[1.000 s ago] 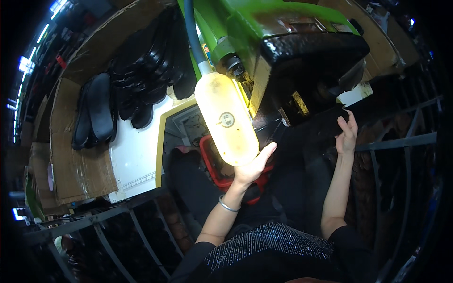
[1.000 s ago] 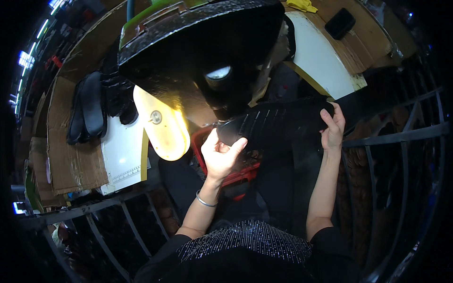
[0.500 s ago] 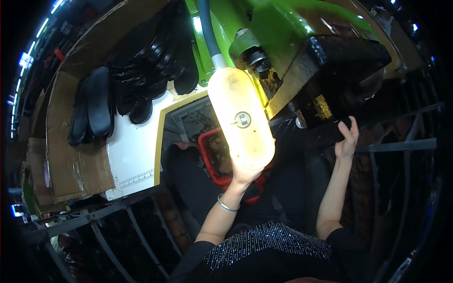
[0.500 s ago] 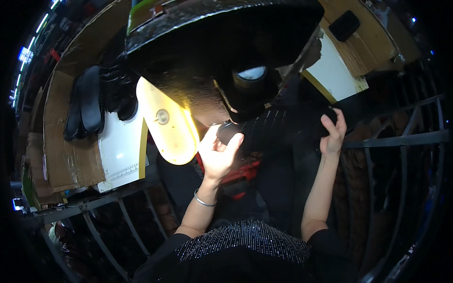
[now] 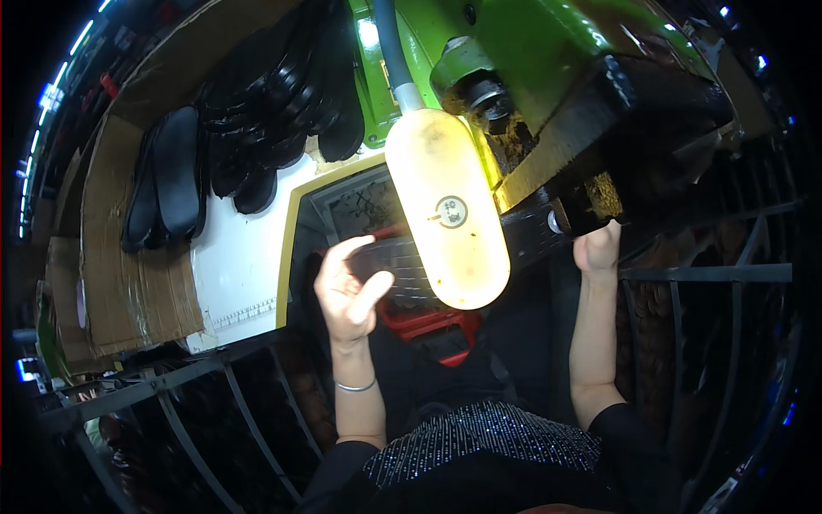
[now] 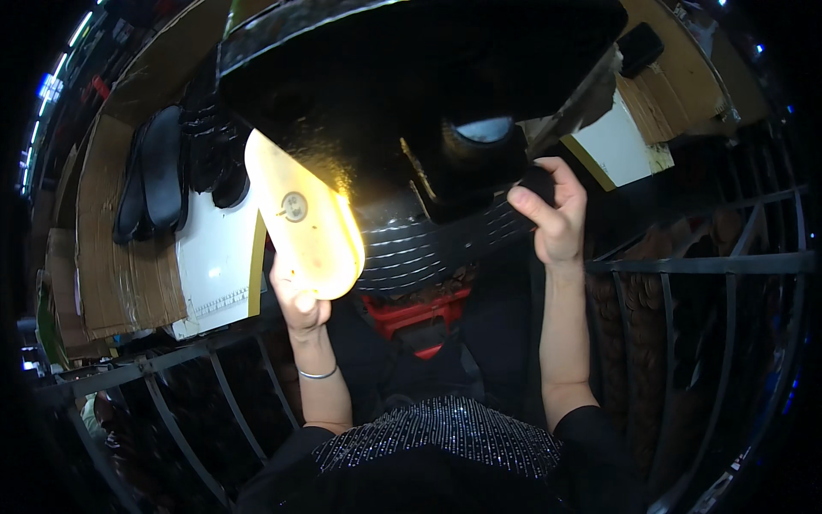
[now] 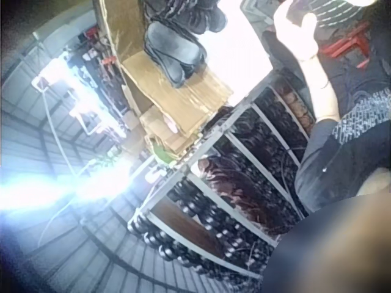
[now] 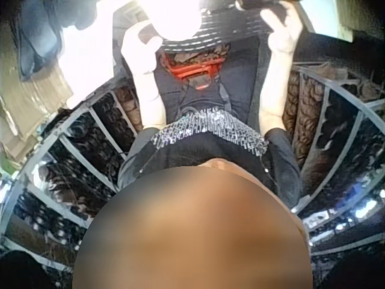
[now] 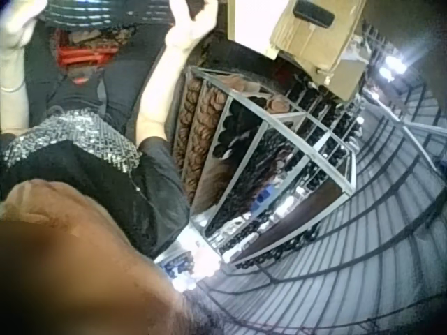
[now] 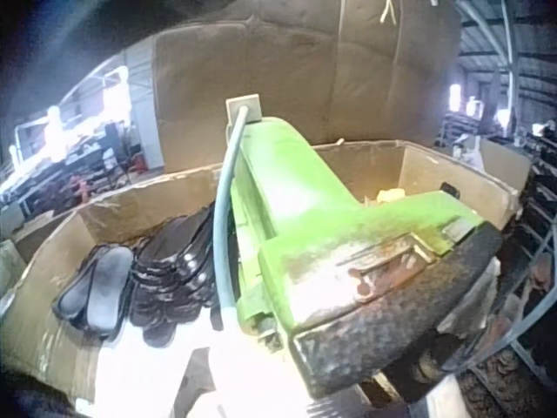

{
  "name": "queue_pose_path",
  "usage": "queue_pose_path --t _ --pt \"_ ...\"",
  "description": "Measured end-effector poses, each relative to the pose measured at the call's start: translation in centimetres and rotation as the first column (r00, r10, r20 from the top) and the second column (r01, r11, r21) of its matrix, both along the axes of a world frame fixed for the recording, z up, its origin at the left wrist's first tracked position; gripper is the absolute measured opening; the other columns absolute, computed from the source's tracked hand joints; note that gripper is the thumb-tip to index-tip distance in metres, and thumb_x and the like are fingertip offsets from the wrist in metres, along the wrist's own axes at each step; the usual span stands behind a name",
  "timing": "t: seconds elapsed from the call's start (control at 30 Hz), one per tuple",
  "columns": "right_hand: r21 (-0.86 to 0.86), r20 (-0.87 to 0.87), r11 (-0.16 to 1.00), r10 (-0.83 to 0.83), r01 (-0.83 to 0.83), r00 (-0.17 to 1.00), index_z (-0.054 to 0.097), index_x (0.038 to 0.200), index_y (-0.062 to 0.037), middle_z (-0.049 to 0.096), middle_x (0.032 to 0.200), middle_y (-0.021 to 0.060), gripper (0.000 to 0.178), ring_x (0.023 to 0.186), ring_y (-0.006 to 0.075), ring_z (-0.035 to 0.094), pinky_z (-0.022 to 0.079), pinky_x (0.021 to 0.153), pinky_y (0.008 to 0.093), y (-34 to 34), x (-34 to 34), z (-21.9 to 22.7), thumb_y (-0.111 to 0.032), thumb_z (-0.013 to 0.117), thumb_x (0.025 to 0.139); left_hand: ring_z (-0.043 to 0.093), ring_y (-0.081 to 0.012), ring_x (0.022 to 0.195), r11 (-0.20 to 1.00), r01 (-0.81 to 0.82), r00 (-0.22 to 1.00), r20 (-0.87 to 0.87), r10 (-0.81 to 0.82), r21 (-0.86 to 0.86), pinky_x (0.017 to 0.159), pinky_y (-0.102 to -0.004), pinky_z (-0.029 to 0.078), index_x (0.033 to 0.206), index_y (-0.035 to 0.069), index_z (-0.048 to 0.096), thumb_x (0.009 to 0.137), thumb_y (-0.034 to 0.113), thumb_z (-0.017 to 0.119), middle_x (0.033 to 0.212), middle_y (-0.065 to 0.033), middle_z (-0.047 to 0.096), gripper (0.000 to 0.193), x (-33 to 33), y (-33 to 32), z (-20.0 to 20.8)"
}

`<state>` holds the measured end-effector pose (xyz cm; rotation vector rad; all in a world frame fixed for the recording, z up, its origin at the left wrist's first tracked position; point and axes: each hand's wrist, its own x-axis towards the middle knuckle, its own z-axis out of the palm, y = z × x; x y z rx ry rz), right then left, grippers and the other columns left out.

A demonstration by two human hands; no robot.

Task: The recorder is using a machine to attach or finish shoe soles in a factory setting.

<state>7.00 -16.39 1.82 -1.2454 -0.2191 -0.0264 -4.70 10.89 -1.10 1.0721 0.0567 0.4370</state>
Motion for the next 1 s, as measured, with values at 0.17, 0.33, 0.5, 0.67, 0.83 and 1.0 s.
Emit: queue_pose_path --t 0.17,0.33,0.5,0.67,0.83,1.0 --pt "-0.088 0.075 0.994 0.072 -0.065 0.995 0.054 0.098 0.0020 0.061 0.085 0.0046 0.029 0.073 0.0083 0.056 0.046 0.070 0.0214 2.7 -2.0 -0.1 0.000 0.069 0.073 0.062 -0.0192 0.090 0.995 -0.021 0.996 -0.092 0.012 -0.098 0.082 -0.0285 0.050 0.116 -0.004 0.049 0.074 -0.009 0.063 0.100 -0.0137 0.062 0.045 -1.7 3.3 -2.9" --pt "-0.228 0.122 0.962 0.179 -0.148 0.976 0.056 0.089 0.0017 0.064 0.081 0.0059 0.027 0.074 0.0101 0.061 0.050 0.066 0.0229 4.5 -2.8 0.2 0.000 0.076 0.070 0.061 -0.0195 0.092 0.974 -0.014 0.988 -0.156 -0.022 -0.227 0.083 -0.0306 0.052 0.111 0.000 0.046 0.079 -0.008 0.060 0.102 -0.0129 0.060 0.035 -3.8 4.1 -5.8" --pt "-0.384 0.135 0.917 0.170 -0.107 0.976 0.061 0.080 0.0014 0.068 0.076 0.0075 0.027 0.069 0.0116 0.064 0.051 0.063 0.0231 5.4 -2.8 -0.3 -0.006 0.081 0.065 0.062 -0.0126 0.077 0.992 0.117 0.938 -0.324 -0.127 -0.052 0.072 -0.0265 0.053 0.090 0.002 0.056 0.074 -0.008 0.069 0.084 -0.0062 0.064 0.023 -6.6 3.1 -12.1" --pt "-0.541 0.266 0.841 0.141 0.026 0.954 0.063 0.078 0.0024 0.067 0.073 0.0100 0.032 0.064 0.0134 0.065 0.051 0.057 0.0234 5.9 -3.1 -0.3 -0.012 0.085 0.061 0.063 -0.0111 0.080 0.931 0.330 0.836 -0.505 -0.212 0.155 0.073 -0.0256 0.052 0.094 -0.004 0.064 0.073 -0.005 0.073 0.091 -0.0077 0.068 0.023 -6.1 -4.0 -13.6" --pt "-0.451 0.275 0.892 0.159 -0.019 0.948 0.064 0.083 0.0032 0.067 0.075 0.0109 0.033 0.065 0.0157 0.066 0.052 0.057 0.0252 6.6 -3.6 -0.6 -0.014 0.083 0.062 0.068 -0.0167 0.072 0.715 0.421 0.874 -0.460 -0.156 0.558 0.067 -0.0289 0.053 0.092 -0.004 0.067 0.072 0.007 0.077 0.083 -0.0138 0.070 0.026 -3.8 -7.7 -12.4" --pt "-0.503 0.164 0.854 0.245 -0.133 0.956 0.064 0.087 0.0032 0.063 0.074 0.0032 0.025 0.065 0.0055 0.056 0.046 0.060 0.0191 4.0 -3.7 0.7 -0.004 0.079 0.068 0.063 -0.0184 0.094 0.830 0.296 0.955 -0.150 -0.256 0.473 0.085 -0.0301 0.049 0.117 -0.003 0.056 0.072 0.009 0.077 0.102 -0.0123 0.066 0.051 -0.4 -7.6 -5.7"
